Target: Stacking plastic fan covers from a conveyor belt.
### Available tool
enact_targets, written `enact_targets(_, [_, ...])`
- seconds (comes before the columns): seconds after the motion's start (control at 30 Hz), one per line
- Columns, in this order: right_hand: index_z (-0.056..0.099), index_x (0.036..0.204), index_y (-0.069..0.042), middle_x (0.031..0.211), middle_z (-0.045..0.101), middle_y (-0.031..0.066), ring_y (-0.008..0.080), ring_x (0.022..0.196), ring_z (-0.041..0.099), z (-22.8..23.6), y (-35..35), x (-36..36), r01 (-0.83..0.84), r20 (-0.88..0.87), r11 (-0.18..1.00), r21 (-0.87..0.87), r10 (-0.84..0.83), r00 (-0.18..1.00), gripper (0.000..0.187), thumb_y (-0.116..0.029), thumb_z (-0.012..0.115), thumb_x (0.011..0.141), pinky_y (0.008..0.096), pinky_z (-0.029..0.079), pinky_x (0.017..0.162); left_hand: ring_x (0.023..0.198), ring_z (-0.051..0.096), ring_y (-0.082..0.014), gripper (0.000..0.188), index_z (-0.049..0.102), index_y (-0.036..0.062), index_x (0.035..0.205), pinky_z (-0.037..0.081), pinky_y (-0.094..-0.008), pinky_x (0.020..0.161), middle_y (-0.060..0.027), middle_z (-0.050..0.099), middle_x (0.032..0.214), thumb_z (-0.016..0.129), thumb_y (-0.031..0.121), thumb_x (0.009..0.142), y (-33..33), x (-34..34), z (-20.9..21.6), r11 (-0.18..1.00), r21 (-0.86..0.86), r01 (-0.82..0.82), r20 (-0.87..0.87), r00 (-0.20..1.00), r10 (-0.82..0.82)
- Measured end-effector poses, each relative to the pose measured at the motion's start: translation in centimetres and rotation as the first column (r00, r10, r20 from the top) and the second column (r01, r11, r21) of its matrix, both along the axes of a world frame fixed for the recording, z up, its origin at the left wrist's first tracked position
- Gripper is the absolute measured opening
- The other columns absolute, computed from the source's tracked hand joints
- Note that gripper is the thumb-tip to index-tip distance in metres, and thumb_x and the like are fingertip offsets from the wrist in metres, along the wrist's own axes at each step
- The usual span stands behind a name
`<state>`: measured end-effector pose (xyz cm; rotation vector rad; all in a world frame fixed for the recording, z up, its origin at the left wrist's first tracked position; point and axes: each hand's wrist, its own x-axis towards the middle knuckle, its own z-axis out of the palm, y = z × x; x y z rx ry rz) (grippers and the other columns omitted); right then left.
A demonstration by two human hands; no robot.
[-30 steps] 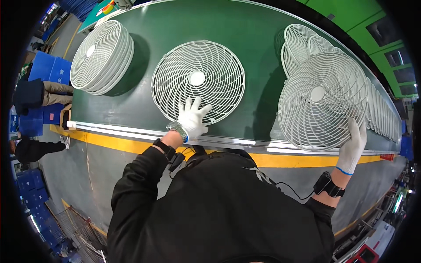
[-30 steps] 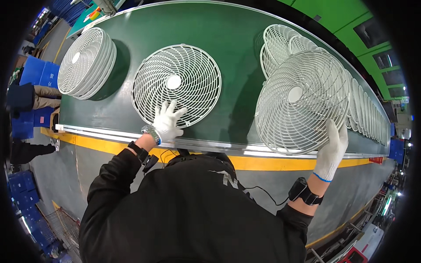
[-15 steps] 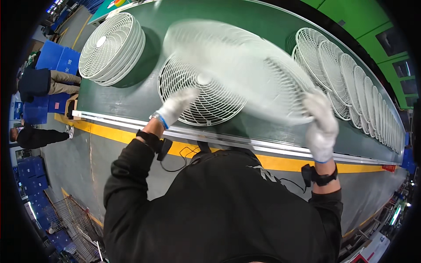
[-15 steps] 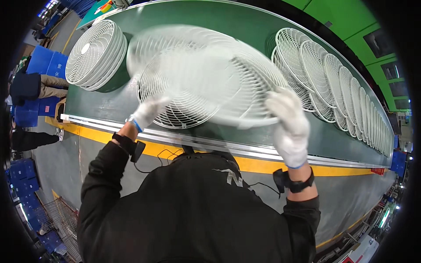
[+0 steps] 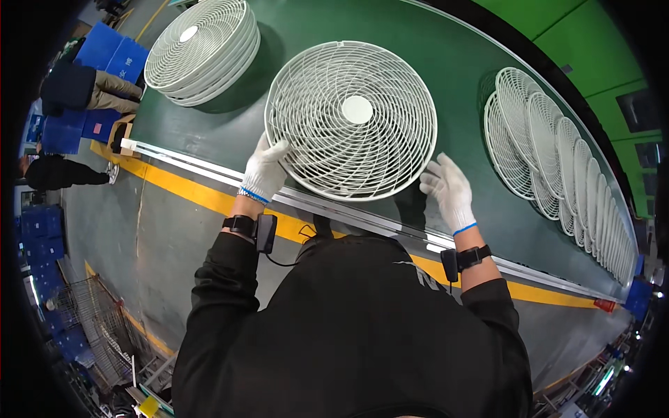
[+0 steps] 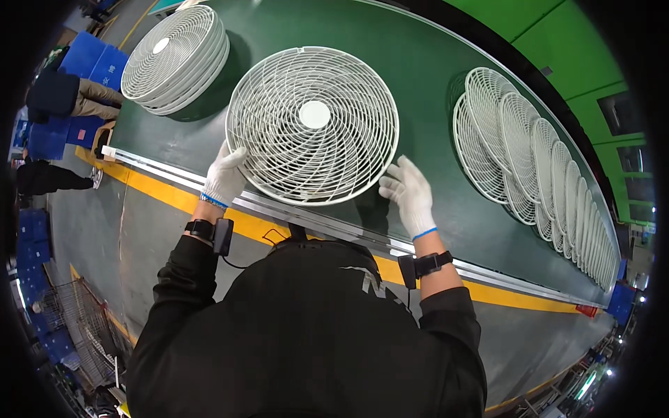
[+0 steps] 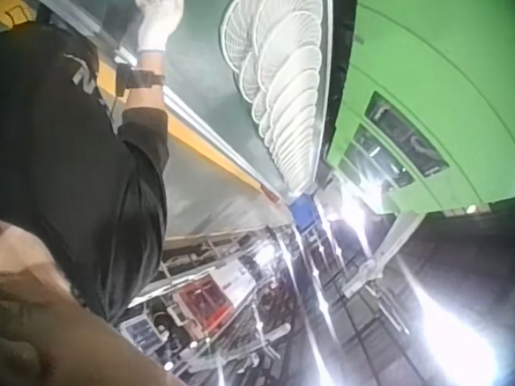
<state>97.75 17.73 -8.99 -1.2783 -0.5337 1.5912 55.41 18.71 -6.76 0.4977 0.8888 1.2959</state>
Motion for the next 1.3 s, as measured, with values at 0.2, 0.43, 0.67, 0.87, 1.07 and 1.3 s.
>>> enact_targets(0.2, [0.029, 0.165, 0.007, 0.146, 0.060, 0.0182, 0.0160, 0.099, 0.067, 0.2, 0.3, -3.0, -0.183, 0.238, 0.983, -0.032, 0.185, 0.954, 0.071, -0.012, 0.060, 0.104, 0.0313, 0.058, 0.079, 0.121, 0.066, -0.0251, 0.062, 0.045, 0.0040, 0.155, 0.057, -0.0451, 0.105, -0.0109, 0.065, 0.137, 0.068, 0.002, 0.097, -1.0, -1.2, -1.1, 0.999, -0.042, -0.005, -0.006, 1.000, 0.004])
enact_targets(0.43, [0.035, 0.163, 0.006, 0.141, 0.062, 0.0159, 0.0190, 0.108, 0.066, -0.5, 0.8, -2.5, -0.210, 0.245, 0.978, 0.005, 0.203, 0.948, 0.069, -0.011, 0.062, 0.102, 0.0335, 0.056, 0.089, 0.122, 0.067, -0.0256, 0.065, 0.044, 0.0046, 0.156, 0.058, -0.0459, 0.105, -0.0109, 0.064, 0.140, 0.070, 0.004, 0.096, -1.6, -0.1, -0.2, 0.996, -0.086, -0.034, 0.001, 0.999, 0.034])
enact_targets(0.67, [0.033, 0.164, 0.008, 0.167, 0.041, 0.0297, 0.0387, 0.158, 0.038, 2.9, 5.8, 2.0, -0.193, 0.746, 0.924, 0.330, -0.130, 0.653, 0.077, -0.022, 0.069, 0.103, 0.0428, 0.033, 0.128, 0.129, 0.064, -0.0270, 0.084, 0.036, -0.0007, 0.164, 0.055, -0.0422, 0.110, -0.0158, 0.059, 0.151, 0.075, 0.007, 0.091, 2.0, -4.1, 2.3, 0.966, 0.045, 0.254, -0.033, 0.967, -0.253])
enact_targets(0.87, [0.046, 0.159, 0.005, 0.157, 0.056, 0.0219, 0.0328, 0.143, 0.056, 16.4, 12.1, 2.4, -0.473, 0.914, 0.858, 0.201, 0.010, 0.406, 0.068, -0.026, 0.070, 0.103, 0.0403, 0.046, 0.117, 0.135, 0.061, -0.0272, 0.085, 0.031, -0.0008, 0.167, 0.052, -0.0387, 0.113, -0.0198, 0.058, 0.150, 0.075, 0.016, 0.096, 7.5, 1.7, 10.1, 0.868, 0.157, 0.472, -0.313, 0.857, -0.409])
enact_targets(1.07, [0.056, 0.153, -0.001, 0.141, 0.067, 0.0152, 0.0227, 0.111, 0.068, 14.5, 12.6, 9.2, -0.292, 0.646, 0.934, 0.205, 0.095, 0.757, 0.055, -0.026, 0.068, 0.106, 0.0325, 0.056, 0.095, 0.135, 0.060, -0.0284, 0.093, 0.026, -0.0010, 0.169, 0.046, -0.0445, 0.118, -0.0216, 0.054, 0.155, 0.077, 0.023, 0.095, 8.8, 3.0, 8.9, 0.937, 0.182, 0.300, -0.223, 0.940, -0.258])
enact_targets(1.3, [0.057, 0.147, 0.003, 0.127, 0.069, 0.0147, 0.0243, 0.106, 0.067, 2.1, 8.7, 10.0, 0.282, -0.122, 0.947, 0.155, -0.265, 0.957, 0.041, -0.018, 0.056, 0.111, 0.0399, 0.057, 0.095, 0.133, 0.062, -0.0295, 0.090, 0.023, 0.0022, 0.169, 0.051, -0.0551, 0.111, -0.0177, 0.058, 0.150, 0.076, 0.023, 0.099, 1.4, 4.7, 3.1, 0.915, -0.015, 0.403, -0.054, 0.913, -0.404])
